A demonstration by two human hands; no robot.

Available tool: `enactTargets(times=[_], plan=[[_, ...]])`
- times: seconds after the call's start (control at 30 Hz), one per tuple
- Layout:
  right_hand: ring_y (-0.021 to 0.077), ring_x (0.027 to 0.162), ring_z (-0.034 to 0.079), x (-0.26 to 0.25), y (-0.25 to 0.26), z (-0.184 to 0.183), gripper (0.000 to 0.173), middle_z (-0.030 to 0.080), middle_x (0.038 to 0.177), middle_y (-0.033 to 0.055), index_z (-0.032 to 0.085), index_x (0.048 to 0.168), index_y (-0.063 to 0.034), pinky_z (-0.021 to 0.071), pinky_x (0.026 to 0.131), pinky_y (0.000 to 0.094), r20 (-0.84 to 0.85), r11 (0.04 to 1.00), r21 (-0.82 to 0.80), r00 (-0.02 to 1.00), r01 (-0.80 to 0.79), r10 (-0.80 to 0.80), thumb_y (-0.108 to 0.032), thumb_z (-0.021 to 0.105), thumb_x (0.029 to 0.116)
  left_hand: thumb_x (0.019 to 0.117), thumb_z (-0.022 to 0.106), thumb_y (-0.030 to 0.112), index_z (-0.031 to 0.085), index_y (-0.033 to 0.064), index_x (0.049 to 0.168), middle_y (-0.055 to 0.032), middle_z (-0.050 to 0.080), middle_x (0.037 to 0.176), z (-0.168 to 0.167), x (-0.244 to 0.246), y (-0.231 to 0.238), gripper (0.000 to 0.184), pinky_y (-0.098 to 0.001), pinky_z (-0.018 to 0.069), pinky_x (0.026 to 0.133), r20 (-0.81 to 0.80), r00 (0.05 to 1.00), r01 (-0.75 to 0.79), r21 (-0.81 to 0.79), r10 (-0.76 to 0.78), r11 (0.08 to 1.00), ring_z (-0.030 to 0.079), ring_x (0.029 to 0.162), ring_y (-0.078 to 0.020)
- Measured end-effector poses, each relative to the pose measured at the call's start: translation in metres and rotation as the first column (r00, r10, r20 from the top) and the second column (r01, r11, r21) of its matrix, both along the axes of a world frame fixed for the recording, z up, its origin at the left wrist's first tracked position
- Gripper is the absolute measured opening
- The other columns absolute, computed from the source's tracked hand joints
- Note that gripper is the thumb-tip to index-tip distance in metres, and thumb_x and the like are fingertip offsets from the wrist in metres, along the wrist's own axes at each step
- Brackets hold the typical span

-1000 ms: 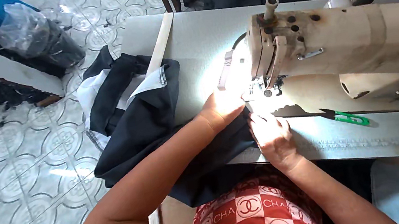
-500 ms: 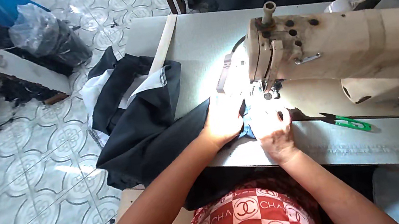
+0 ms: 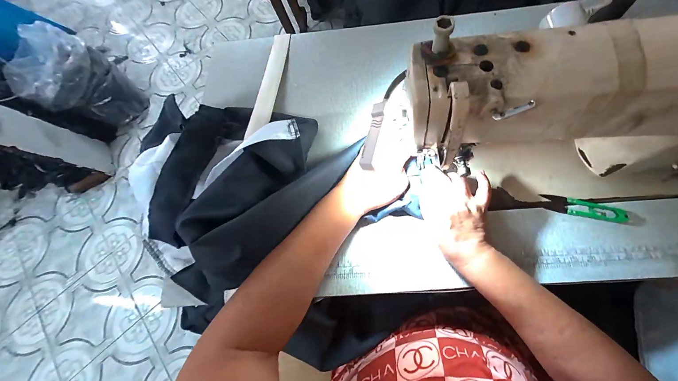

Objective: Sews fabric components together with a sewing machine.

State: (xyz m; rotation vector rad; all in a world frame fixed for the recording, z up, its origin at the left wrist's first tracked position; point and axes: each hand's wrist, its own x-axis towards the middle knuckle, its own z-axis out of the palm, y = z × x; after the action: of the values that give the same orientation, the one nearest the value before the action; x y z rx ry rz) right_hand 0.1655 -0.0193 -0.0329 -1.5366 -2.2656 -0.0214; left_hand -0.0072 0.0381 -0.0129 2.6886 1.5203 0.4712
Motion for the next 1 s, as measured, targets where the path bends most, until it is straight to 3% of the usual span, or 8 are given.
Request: enactTargets(times=[0.13, 0.3, 0.47, 0.67, 0.77, 1.0], plan=[[0.0309, 0.115, 0.068, 0.001, 0.0, -0.005, 0.027, 0.074, 0.119, 0.0107, 0.076, 0.117, -0.0108, 0.0331, 0.11, 0.0682, -0.022, 0.998, 0.069, 1.0, 0.014, -0.012, -0.015, 0.066, 0.0919, 0.0904, 0.054, 0.019, 0.072, 0.0026, 0.102, -0.0207, 0.071, 0.103, 0.005, 0.0, 0.0, 0.028, -0.0596, 0.0489, 0.09, 0.003, 1.0, 0.003, -0.04, -0.003, 0.999, 0.067, 0.105, -0.0409], [0.0349, 0.118, 0.067, 0.004, 0.002, -0.012, 0.025, 0.074, 0.122, 0.0121, 0.077, 0.114, -0.0108, 0.0346, 0.109, 0.0695, -0.083, 0.993, 0.114, 0.996, -0.026, 0.036, -0.015, 0.066, 0.0923, 0.0948, 0.053, 0.022, 0.073, 0.0031, 0.1, -0.0186, 0.072, 0.096, 0.004, -0.006, 0.002, 0.028, -0.0553, 0.0525, 0.084, 0.009, 0.999, 0.052, -0.047, -0.051, 0.998, 0.071, 0.096, -0.0358], [0.0347, 0.117, 0.067, 0.001, 0.0, -0.013, 0.026, 0.074, 0.121, 0.0126, 0.077, 0.113, -0.0111, 0.0334, 0.109, 0.0698, -0.063, 0.993, 0.113, 0.998, 0.022, -0.015, -0.016, 0.067, 0.0899, 0.0938, 0.051, 0.023, 0.071, 0.0012, 0.093, -0.0203, 0.071, 0.09, 0.009, -0.006, 0.003, 0.03, -0.0577, 0.0509, 0.083, -0.005, 0.999, 0.046, -0.096, -0.047, 0.994, 0.07, 0.092, -0.0388], [0.0324, 0.117, 0.068, -0.001, -0.001, -0.011, 0.028, 0.074, 0.12, 0.0113, 0.077, 0.116, -0.0123, 0.0336, 0.109, 0.0696, -0.07, 0.992, 0.111, 0.996, 0.058, -0.05, -0.017, 0.067, 0.0902, 0.094, 0.05, 0.023, 0.072, 0.0054, 0.1, -0.0168, 0.073, 0.095, -0.001, -0.008, 0.004, 0.029, -0.0532, 0.0522, 0.084, 0.011, 0.997, 0.074, 0.028, -0.075, 0.997, 0.07, 0.095, -0.034], [0.0318, 0.118, 0.067, 0.0, -0.001, -0.008, 0.028, 0.073, 0.12, 0.012, 0.076, 0.117, -0.0125, 0.0328, 0.11, 0.0684, -0.078, 0.995, 0.082, 0.996, 0.054, -0.048, -0.018, 0.067, 0.0911, 0.0954, 0.049, 0.025, 0.073, 0.0048, 0.104, -0.0174, 0.073, 0.103, -0.004, -0.008, 0.006, 0.032, -0.0547, 0.0509, 0.09, -0.007, 0.997, 0.071, -0.001, -0.071, 0.997, 0.069, 0.104, -0.035], [0.0314, 0.12, 0.066, 0.0, -0.001, -0.009, 0.029, 0.073, 0.123, 0.0114, 0.076, 0.118, -0.0124, 0.0326, 0.11, 0.0689, -0.07, 0.997, 0.057, 0.996, 0.056, -0.052, -0.019, 0.067, 0.0917, 0.097, 0.047, 0.027, 0.073, 0.0042, 0.105, -0.0184, 0.073, 0.104, -0.01, -0.011, 0.009, 0.035, -0.0557, 0.0504, 0.091, -0.01, 0.998, 0.062, -0.048, -0.063, 0.997, 0.069, 0.105, -0.0358]])
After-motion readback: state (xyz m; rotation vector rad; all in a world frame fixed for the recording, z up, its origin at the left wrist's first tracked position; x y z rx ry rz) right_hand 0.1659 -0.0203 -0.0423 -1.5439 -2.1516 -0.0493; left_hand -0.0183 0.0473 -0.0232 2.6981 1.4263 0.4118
